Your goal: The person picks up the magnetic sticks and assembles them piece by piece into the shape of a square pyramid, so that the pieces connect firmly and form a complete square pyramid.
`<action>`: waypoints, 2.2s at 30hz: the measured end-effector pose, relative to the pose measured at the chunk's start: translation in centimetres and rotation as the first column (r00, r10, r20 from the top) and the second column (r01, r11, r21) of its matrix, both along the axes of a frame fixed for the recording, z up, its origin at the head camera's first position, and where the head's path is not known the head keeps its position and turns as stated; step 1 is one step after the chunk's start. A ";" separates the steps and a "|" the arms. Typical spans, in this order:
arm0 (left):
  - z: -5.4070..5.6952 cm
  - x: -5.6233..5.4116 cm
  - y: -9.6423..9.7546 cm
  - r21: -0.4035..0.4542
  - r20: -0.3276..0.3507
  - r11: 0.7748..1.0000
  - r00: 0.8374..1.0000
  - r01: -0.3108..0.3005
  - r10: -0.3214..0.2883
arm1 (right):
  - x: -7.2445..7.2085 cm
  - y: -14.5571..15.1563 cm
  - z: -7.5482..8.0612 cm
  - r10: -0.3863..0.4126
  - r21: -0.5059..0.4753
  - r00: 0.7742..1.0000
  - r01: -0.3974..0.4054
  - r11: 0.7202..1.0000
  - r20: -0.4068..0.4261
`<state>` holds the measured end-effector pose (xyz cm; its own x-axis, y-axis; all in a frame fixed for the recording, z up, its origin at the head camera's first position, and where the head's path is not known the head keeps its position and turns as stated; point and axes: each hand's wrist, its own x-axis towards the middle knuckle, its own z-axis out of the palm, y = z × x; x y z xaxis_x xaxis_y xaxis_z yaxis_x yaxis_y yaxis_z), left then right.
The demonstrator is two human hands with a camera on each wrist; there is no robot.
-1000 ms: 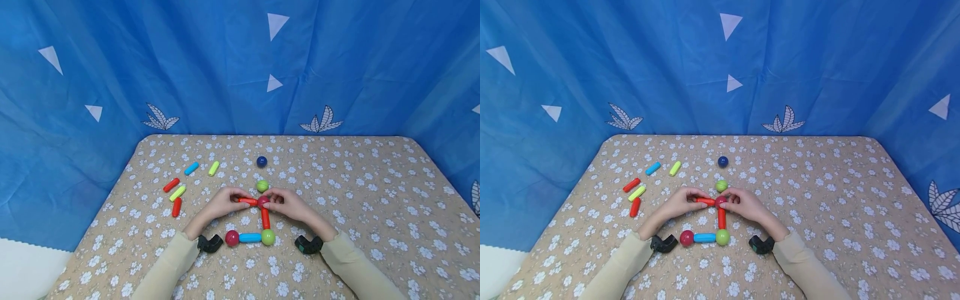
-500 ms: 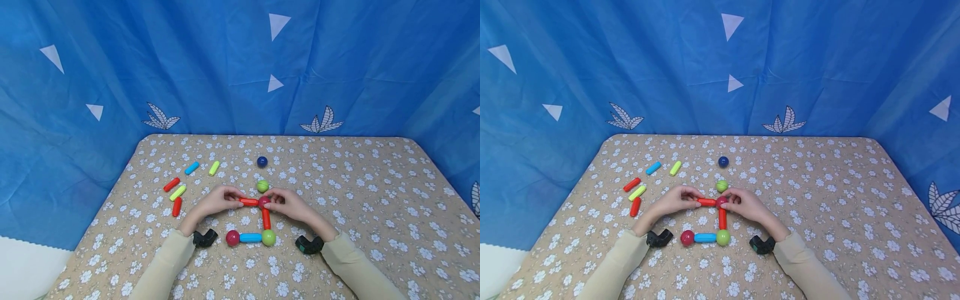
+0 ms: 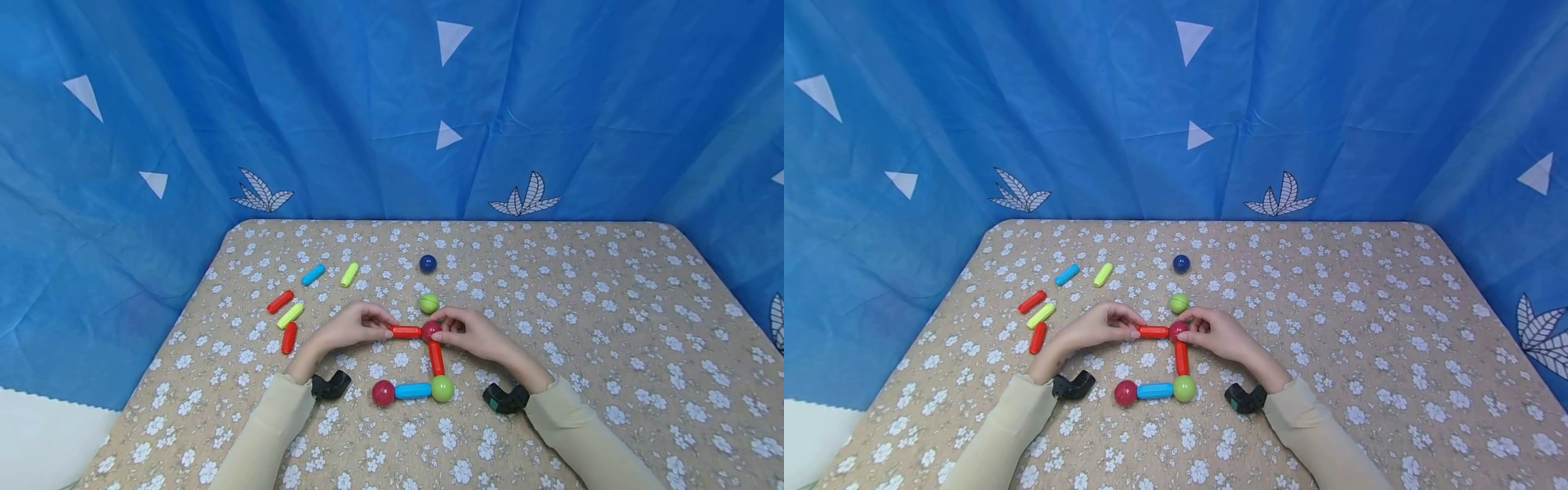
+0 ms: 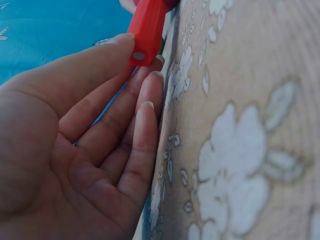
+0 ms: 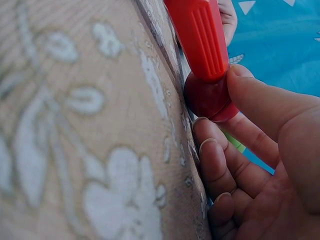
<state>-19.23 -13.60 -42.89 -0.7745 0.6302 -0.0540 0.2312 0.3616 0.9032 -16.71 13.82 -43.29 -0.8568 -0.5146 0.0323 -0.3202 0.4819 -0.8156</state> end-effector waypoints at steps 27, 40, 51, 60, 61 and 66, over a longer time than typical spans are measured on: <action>1.4 -4.1 5.1 -0.070 -0.171 0.962 0.947 0.262 -0.271 | -0.1 0.5 0.0 0.052 -0.031 0.999 -0.052 0.998 -0.013; 0.5 -4.1 6.2 -0.118 -0.217 0.982 0.962 0.145 -0.168 | 0.5 0.8 -0.3 0.032 -0.041 0.999 -0.031 0.999 0.006; 0.3 -3.8 4.8 -0.126 -0.263 0.986 0.955 0.106 -0.136 | 0.2 0.6 -0.4 0.033 -0.028 0.999 -0.033 0.999 0.009; 0.3 -2.0 0.6 0.060 -0.051 0.996 0.997 -0.059 0.062 | 0.1 0.4 -0.3 0.042 -0.032 0.999 -0.042 0.999 0.003; 0.4 -1.7 0.0 0.068 -0.031 0.995 0.997 -0.068 0.070 | 0.1 0.4 -0.3 0.042 -0.034 0.999 -0.042 0.999 0.002; 0.9 -0.3 -2.0 0.055 -0.016 0.996 0.998 -0.067 0.068 | 0.1 0.4 -0.2 0.038 -0.037 0.999 -0.037 0.999 0.007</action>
